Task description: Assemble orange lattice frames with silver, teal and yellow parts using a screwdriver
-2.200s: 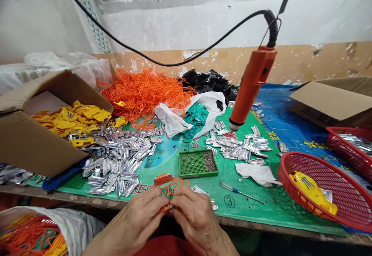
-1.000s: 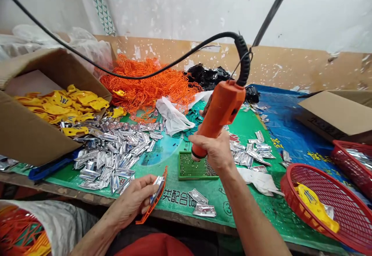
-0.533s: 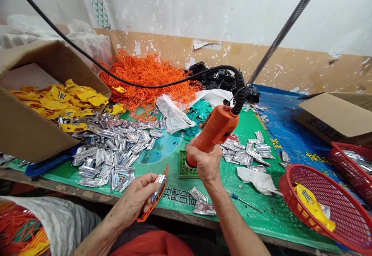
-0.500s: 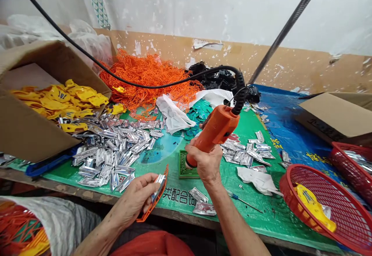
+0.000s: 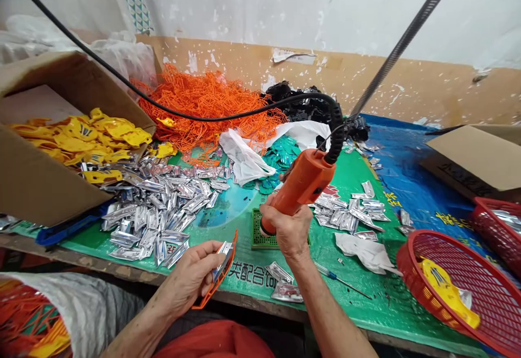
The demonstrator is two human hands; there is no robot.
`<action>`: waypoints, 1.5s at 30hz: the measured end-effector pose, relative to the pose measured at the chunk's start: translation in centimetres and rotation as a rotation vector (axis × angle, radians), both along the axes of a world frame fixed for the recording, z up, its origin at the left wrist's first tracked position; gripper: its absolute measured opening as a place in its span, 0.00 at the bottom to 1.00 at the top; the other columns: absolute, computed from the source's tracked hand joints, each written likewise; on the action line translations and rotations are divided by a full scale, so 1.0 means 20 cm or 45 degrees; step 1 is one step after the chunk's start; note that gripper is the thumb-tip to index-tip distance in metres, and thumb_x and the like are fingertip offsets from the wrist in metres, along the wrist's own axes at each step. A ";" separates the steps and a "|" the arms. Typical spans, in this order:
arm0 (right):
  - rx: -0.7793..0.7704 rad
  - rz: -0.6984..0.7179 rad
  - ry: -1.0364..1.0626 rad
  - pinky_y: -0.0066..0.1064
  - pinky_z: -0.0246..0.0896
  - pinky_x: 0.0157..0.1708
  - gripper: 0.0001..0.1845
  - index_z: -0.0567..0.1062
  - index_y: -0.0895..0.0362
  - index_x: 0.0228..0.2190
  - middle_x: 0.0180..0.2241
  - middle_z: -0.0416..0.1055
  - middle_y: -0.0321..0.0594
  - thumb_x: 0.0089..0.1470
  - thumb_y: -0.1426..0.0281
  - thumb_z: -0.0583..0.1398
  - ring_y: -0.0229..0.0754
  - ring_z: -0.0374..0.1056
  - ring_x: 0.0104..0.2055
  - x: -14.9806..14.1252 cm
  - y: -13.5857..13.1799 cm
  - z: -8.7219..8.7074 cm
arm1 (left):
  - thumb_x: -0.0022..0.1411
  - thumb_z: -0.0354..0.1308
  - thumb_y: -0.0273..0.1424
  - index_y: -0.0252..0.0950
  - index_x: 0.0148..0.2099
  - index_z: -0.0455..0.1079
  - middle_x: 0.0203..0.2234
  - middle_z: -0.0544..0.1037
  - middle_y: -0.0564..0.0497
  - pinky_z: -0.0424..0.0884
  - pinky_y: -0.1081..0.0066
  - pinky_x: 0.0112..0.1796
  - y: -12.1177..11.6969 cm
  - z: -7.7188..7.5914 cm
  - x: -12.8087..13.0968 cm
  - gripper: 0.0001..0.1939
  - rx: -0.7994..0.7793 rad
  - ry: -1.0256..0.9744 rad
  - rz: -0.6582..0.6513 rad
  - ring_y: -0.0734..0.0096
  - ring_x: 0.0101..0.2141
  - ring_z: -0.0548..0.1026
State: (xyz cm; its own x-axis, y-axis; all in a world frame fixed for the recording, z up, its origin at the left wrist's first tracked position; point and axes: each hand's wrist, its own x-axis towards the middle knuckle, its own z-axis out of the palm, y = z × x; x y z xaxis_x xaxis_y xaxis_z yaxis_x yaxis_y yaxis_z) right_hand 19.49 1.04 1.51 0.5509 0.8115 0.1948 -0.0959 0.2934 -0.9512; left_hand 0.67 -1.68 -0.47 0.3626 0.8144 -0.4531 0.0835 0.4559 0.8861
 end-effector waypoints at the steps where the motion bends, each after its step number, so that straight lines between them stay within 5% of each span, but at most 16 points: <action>1: -0.001 -0.003 -0.002 0.32 0.62 0.26 0.10 0.75 0.58 0.21 0.22 0.71 0.35 0.31 0.71 0.69 0.38 0.65 0.25 0.00 0.00 0.00 | 0.51 0.56 0.40 0.33 0.33 0.70 0.11 0.62 0.61 0.49 0.82 0.12 0.00 0.00 0.00 0.15 -0.001 0.002 0.005 0.85 0.10 0.54; 17: 0.004 0.014 -0.038 0.32 0.61 0.27 0.08 0.75 0.59 0.22 0.23 0.71 0.35 0.33 0.72 0.68 0.37 0.64 0.25 0.00 -0.01 0.01 | 0.52 0.56 0.39 0.33 0.35 0.67 0.15 0.64 0.61 0.50 0.81 0.13 -0.02 0.01 0.03 0.13 0.010 -0.012 0.029 0.86 0.10 0.55; 21: 0.034 0.035 0.014 0.32 0.62 0.23 0.09 0.75 0.58 0.23 0.22 0.69 0.34 0.35 0.71 0.68 0.37 0.64 0.23 0.01 -0.03 0.09 | 0.51 0.57 0.38 0.33 0.35 0.68 0.17 0.66 0.60 0.50 0.81 0.12 -0.03 0.01 0.04 0.13 0.015 -0.024 0.038 0.86 0.10 0.55; 25: 0.140 0.115 0.151 0.33 0.65 0.25 0.22 0.74 0.54 0.38 0.22 0.69 0.30 0.35 0.74 0.67 0.37 0.65 0.22 -0.02 -0.08 0.23 | 0.51 0.58 0.39 0.33 0.35 0.69 0.15 0.65 0.60 0.49 0.80 0.13 -0.04 0.01 0.05 0.14 0.010 -0.021 0.048 0.85 0.10 0.55; 30: 0.184 0.245 0.215 0.35 0.65 0.25 0.27 0.72 0.53 0.43 0.21 0.69 0.31 0.37 0.76 0.65 0.39 0.65 0.23 -0.11 -0.14 0.32 | 0.52 0.58 0.37 0.33 0.35 0.71 0.14 0.65 0.61 0.49 0.80 0.13 -0.04 0.01 0.05 0.13 0.026 -0.023 0.068 0.85 0.10 0.55; 39: 0.148 0.280 0.227 0.35 0.65 0.28 0.33 0.69 0.52 0.48 0.23 0.69 0.31 0.37 0.75 0.66 0.38 0.65 0.24 -0.20 -0.15 0.27 | 0.51 0.59 0.36 0.33 0.35 0.71 0.14 0.64 0.61 0.50 0.79 0.13 -0.05 0.00 0.05 0.12 0.013 -0.071 0.098 0.84 0.10 0.55; 45: 0.108 0.266 0.191 0.34 0.64 0.28 0.26 0.72 0.52 0.42 0.23 0.69 0.30 0.36 0.75 0.65 0.38 0.65 0.24 -0.21 -0.15 0.27 | 0.51 0.59 0.33 0.34 0.35 0.72 0.13 0.64 0.61 0.48 0.78 0.13 -0.05 0.03 0.06 0.09 -0.017 -0.088 0.101 0.83 0.10 0.54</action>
